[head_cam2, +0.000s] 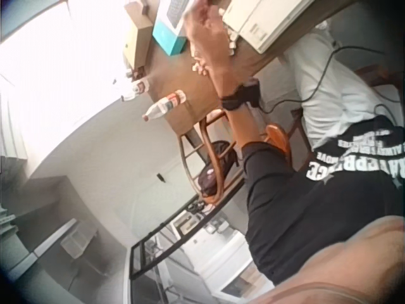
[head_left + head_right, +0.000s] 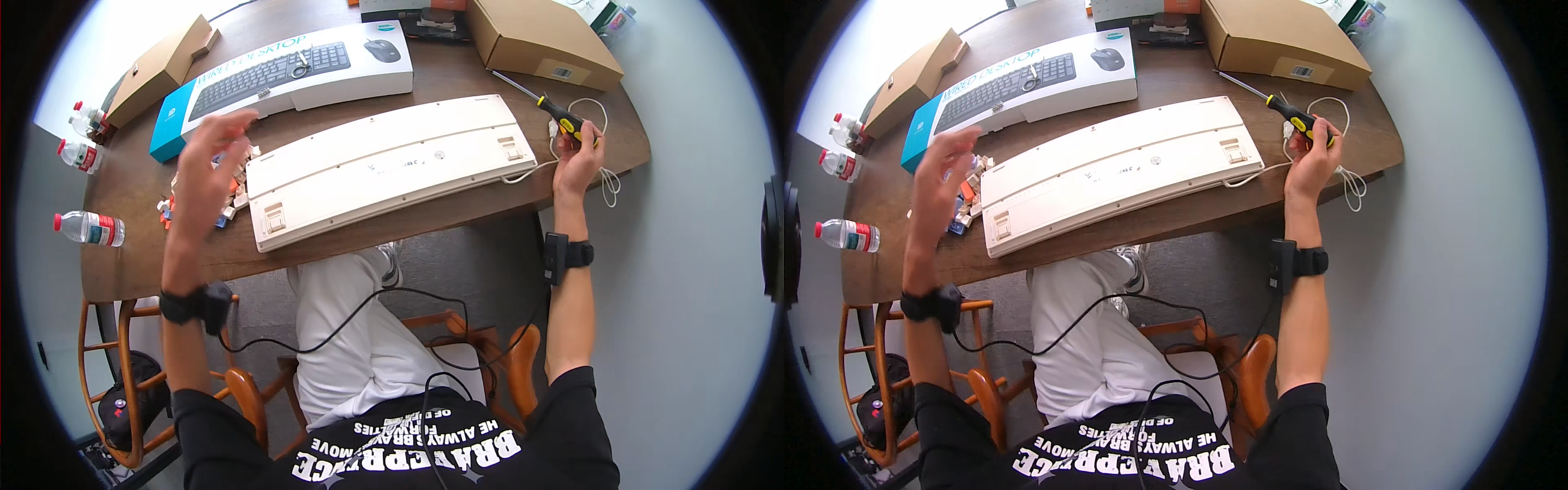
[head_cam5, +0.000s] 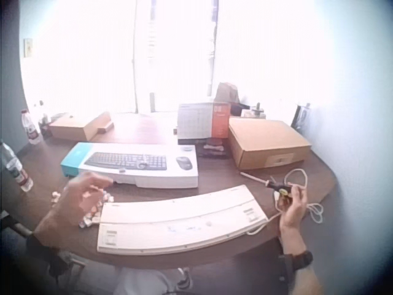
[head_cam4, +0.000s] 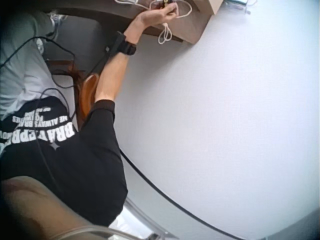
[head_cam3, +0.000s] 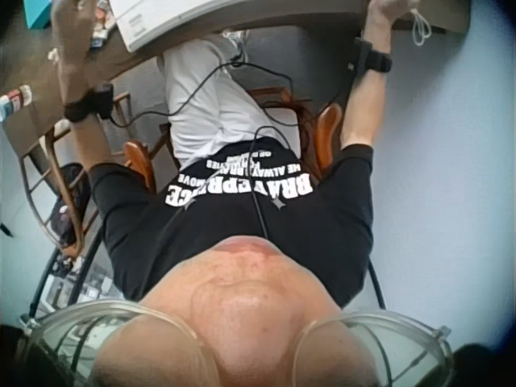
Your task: The person uses a screwdriver to remove screws from the back of a keyboard and then pulls the keyboard housing apart to separate the plastic frame from the internal components.
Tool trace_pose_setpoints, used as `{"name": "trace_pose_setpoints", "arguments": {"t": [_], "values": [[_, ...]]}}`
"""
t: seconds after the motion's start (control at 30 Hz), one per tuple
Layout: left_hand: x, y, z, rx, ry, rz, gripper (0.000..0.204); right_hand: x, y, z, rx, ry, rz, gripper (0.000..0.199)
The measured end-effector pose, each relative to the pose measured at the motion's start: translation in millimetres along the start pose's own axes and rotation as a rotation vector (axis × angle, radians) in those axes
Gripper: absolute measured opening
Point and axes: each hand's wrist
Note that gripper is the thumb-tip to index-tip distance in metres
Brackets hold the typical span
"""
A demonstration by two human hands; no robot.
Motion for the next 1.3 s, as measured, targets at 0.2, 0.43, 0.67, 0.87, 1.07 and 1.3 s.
{"name": "trace_pose_setpoints", "arguments": {"t": [0.2, 0.43, 0.67, 0.87, 1.07, 1.3], "values": [[70, 28, 42, -0.295, 0.133, -0.048, 0.040, -3, 3, 2, 0.039, 0.019, -0.010, 0.023], [83, 48, 23, -0.471, 0.104, -0.091, 0.056, -8, -1, 7, 0.048, 0.001, -0.019, 0.024], [80, 47, 8, -0.585, 0.184, -0.158, 0.063, -6, 0, 5, 0.075, 0.015, -0.037, 0.027], [75, 48, 8, -0.680, 0.291, -0.208, 0.062, -6, 0, 2, 0.061, 0.036, -0.056, 0.026], [74, 51, 8, -0.869, 0.482, -0.186, 0.058, -7, -3, 4, 0.070, 0.035, -0.050, 0.025], [72, 54, 14, -1.018, 0.637, -0.189, 0.060, -7, -2, 2, 0.040, 0.045, -0.074, 0.026]]}}
Point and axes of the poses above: each hand's wrist, its own x-axis away from the middle knuckle, its own y-axis out of the palm, z = x × y, and after that the axes turned 4 degrees about -x, right-handed
